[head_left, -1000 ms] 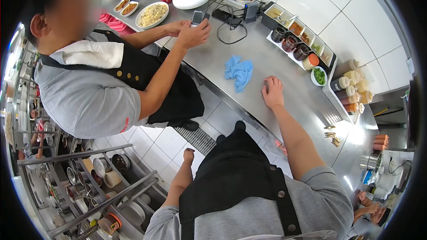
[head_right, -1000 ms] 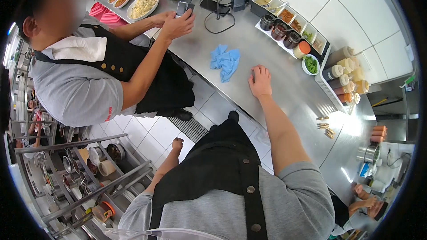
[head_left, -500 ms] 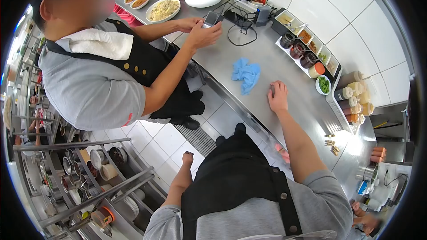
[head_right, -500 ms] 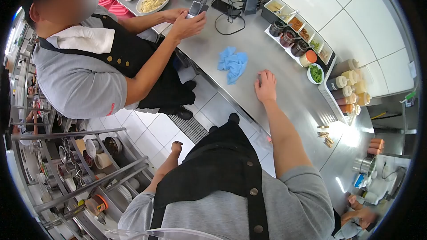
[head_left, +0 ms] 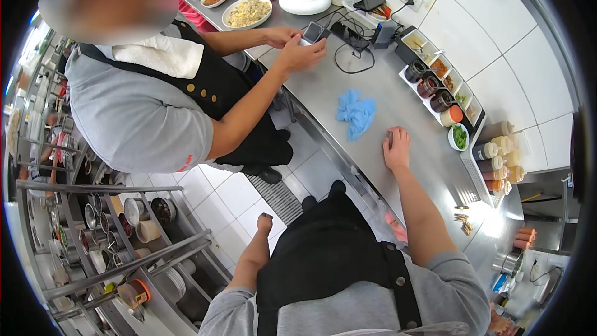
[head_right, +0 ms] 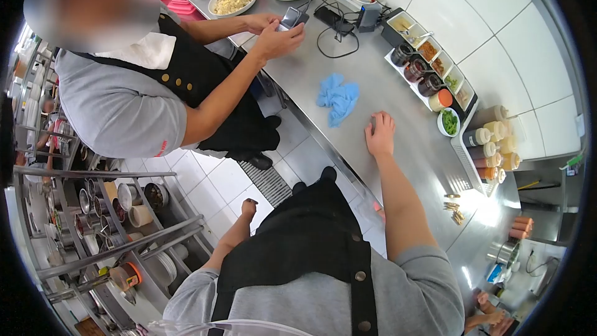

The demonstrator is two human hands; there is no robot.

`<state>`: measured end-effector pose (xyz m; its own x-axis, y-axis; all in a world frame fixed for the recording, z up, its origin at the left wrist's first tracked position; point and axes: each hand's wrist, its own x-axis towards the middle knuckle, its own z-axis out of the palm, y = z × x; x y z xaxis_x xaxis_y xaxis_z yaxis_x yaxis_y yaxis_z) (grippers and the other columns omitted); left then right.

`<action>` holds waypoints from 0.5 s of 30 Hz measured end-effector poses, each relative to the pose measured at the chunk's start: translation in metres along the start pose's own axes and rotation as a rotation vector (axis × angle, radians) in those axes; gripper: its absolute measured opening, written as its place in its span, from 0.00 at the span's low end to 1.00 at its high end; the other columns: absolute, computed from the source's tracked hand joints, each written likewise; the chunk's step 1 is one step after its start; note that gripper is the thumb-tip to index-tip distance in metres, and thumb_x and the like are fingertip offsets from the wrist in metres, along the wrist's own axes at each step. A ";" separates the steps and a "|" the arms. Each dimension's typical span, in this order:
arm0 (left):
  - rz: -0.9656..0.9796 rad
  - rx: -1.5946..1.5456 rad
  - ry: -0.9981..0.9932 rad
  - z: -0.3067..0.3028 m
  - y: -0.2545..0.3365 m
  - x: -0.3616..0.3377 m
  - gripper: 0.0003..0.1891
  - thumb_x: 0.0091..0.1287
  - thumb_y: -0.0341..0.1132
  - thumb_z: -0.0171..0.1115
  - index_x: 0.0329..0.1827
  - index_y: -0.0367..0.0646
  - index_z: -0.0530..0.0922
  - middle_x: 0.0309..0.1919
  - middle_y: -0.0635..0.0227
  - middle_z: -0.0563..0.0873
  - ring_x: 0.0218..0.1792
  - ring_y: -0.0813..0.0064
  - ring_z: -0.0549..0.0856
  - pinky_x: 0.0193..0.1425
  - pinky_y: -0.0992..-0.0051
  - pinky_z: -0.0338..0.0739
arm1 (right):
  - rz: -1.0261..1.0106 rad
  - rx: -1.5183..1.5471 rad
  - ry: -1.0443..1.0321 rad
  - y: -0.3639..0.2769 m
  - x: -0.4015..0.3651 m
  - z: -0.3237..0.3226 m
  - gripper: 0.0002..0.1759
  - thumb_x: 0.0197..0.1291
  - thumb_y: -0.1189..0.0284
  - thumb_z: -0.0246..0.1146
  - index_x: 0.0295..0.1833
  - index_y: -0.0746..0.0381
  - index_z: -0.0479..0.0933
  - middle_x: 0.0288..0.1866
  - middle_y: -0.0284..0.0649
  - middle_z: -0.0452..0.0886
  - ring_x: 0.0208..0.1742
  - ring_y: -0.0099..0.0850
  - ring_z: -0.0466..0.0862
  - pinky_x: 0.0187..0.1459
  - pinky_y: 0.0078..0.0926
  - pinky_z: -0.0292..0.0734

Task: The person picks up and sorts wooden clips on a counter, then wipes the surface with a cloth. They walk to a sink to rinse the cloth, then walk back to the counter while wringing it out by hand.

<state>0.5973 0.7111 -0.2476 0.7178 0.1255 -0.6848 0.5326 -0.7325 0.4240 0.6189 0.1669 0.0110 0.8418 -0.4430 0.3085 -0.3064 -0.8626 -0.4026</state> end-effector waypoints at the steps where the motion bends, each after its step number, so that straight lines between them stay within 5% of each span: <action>1: 0.001 0.003 -0.001 -0.001 -0.001 0.000 0.14 0.66 0.38 0.53 0.38 0.41 0.87 0.40 0.50 0.88 0.47 0.53 0.87 0.54 0.61 0.79 | 0.005 -0.003 -0.003 0.000 0.001 0.000 0.17 0.57 0.72 0.60 0.53 0.58 0.71 0.57 0.44 0.71 0.61 0.47 0.68 0.65 0.46 0.62; 15: 0.084 -0.022 0.022 0.002 0.007 -0.006 0.15 0.64 0.38 0.53 0.35 0.39 0.87 0.38 0.50 0.89 0.44 0.52 0.87 0.52 0.60 0.80 | 0.037 -0.053 -0.034 -0.002 0.000 0.000 0.18 0.57 0.71 0.60 0.54 0.56 0.71 0.58 0.41 0.71 0.62 0.45 0.68 0.65 0.46 0.61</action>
<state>0.5955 0.7039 -0.2422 0.7699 0.0788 -0.6332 0.4796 -0.7261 0.4927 0.6198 0.1686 0.0116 0.8435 -0.4675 0.2645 -0.3604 -0.8578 -0.3665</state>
